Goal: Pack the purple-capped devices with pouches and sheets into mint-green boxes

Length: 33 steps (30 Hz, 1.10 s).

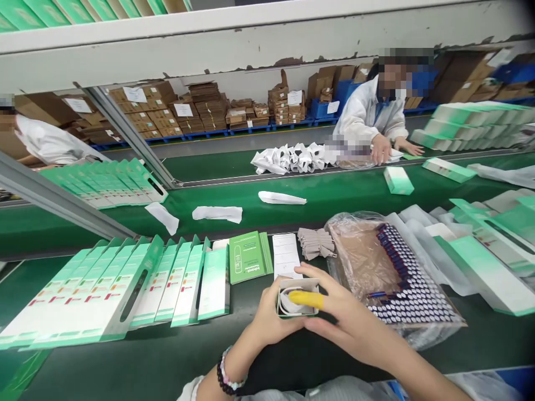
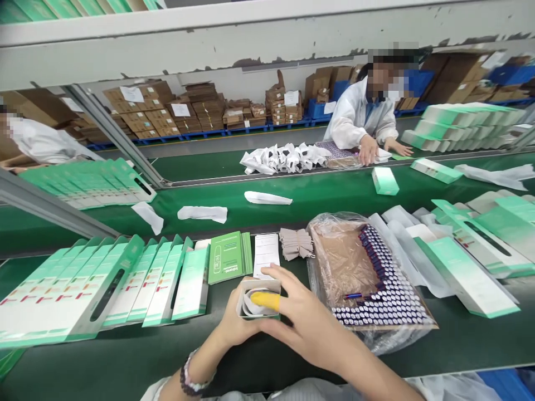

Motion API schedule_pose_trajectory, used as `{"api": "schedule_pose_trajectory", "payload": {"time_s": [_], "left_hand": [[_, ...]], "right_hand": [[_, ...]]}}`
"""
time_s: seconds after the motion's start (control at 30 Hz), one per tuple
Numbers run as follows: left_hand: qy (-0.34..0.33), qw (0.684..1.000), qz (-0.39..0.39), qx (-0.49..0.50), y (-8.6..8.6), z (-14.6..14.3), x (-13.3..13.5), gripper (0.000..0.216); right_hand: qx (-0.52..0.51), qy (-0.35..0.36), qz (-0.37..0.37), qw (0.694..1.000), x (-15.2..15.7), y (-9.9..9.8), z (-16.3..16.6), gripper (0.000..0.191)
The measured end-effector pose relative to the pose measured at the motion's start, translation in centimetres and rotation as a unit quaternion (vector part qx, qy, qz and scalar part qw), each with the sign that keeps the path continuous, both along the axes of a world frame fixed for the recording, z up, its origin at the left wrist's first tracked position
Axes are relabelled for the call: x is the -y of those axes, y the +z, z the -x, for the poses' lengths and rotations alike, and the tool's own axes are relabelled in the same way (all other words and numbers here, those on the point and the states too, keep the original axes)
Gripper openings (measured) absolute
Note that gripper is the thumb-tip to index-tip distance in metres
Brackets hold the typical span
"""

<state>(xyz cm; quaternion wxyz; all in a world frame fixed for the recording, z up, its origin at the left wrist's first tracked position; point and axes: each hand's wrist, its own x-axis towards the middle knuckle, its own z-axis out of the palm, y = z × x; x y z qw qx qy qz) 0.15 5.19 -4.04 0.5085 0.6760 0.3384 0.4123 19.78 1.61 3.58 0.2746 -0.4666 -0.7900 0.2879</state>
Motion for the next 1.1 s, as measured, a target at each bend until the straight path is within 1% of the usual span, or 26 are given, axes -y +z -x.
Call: {"api": "schedule_pose_trajectory", "payload": {"time_s": [0.03,0.1,0.13,0.17,0.2,0.23,0.27,0.3,0.33,0.4,0.47,0.53,0.57,0.63,0.67,0.7,0.73,0.77,0.8,0.87,0.93,1.03,1.1], "left_hand": [[-0.002,1.0,-0.001,-0.003,-0.2,0.0,-0.1,0.053],[-0.003,1.0,0.0,-0.003,-0.6,-0.1,-0.1,0.054],[-0.001,1.0,-0.001,-0.002,-0.8,-0.2,-0.1,0.055],[0.0,1.0,-0.003,-0.001,-1.0,-0.2,0.0,0.056],[0.001,1.0,-0.004,0.001,-1.1,-0.2,0.0,0.056],[0.002,1.0,-0.005,0.004,-1.3,-0.3,0.0,0.057],[0.001,1.0,-0.007,0.006,-1.4,-0.3,0.0,0.057],[-0.001,1.0,-0.008,0.008,-1.5,-0.3,0.0,0.057],[-0.004,1.0,-0.009,0.009,-1.6,-0.3,0.0,0.056],[-0.007,1.0,-0.013,0.012,-1.7,-0.3,0.0,0.056],[-0.003,1.0,-0.018,0.012,-1.7,-0.4,0.1,0.056],[0.014,1.0,-0.026,0.01,-1.6,-0.6,0.3,0.056],[0.028,0.999,-0.03,0.007,-1.5,-0.8,0.5,0.056],[0.06,0.997,-0.042,0.0,-1.3,-1.2,0.9,0.055],[0.073,0.996,-0.048,-0.004,-1.2,-1.5,1.1,0.055],[0.082,0.995,-0.052,-0.007,-1.0,-1.7,1.3,0.055],[0.087,0.995,-0.054,-0.007,-0.9,-1.9,1.5,0.054],[0.089,0.995,-0.054,-0.006,-0.7,-2.1,1.7,0.054],[0.088,0.995,-0.053,-0.003,-0.6,-2.2,1.8,0.054],[0.083,0.995,-0.053,-0.001,-0.3,-2.3,2.0,0.053],[0.073,0.996,-0.058,-0.003,-0.1,-2.3,2.0,0.052],[0.063,0.996,-0.068,0.004,0.0,-2.3,2.0,0.052],[0.066,0.995,-0.074,0.011,-0.1,-2.3,2.0,0.052]], "right_hand": [[-0.036,-0.028,-0.011,0.999,0.1,-0.4,-1.3,0.03],[-0.057,-0.137,-0.058,0.987,0.0,-1.8,-5.0,0.026],[-0.025,-0.189,-0.077,0.979,-0.1,-2.8,-7.1,0.024],[0.038,-0.205,-0.065,0.976,-0.3,-3.9,-9.3,0.023],[0.106,-0.195,-0.022,0.975,-0.5,-5.0,-11.3,0.024],[0.173,-0.173,0.043,0.969,-0.8,-6.1,-13.1,0.022],[0.219,-0.147,0.094,0.96,-1.1,-7.2,-14.6,0.016],[0.246,-0.126,0.129,0.952,-1.4,-8.2,-15.7,0.009],[0.262,-0.109,0.149,0.947,-1.8,-9.0,-16.4,0.003],[0.268,-0.091,0.147,0.948,-2.6,-9.8,-16.9,0.007],[0.273,-0.079,0.137,0.949,-3.4,-9.4,-16.4,0.008],[0.249,-0.075,0.104,0.96,-3.8,-7.7,-15.2,0.013],[0.218,-0.087,0.065,0.97,-3.6,-6.5,-14.4,0.017],[0.127,-0.136,-0.062,0.981,-2.8,-3.7,-11.8,0.019],[0.085,-0.165,-0.14,0.973,-2.1,-2.3,-10.2,0.02],[0.058,-0.179,-0.202,0.961,-1.3,-1.1,-8.4,0.021],[0.044,-0.167,-0.245,0.954,-0.6,-0.2,-6.5,0.021],[0.036,-0.129,-0.28,0.95,0.0,0.4,-4.7,0.021],[0.039,-0.09,-0.31,0.946,0.6,0.8,-3.0,0.021],[0.061,-0.031,-0.352,0.933,1.1,0.6,-0.5,0.022],[0.088,-0.019,-0.365,0.927,1.3,-0.2,0.7,0.022],[0.106,-0.022,-0.342,0.933,1.6,-1.4,1.0,0.022],[0.114,-0.017,-0.329,0.937,1.9,-1.8,1.1,0.022]]}}
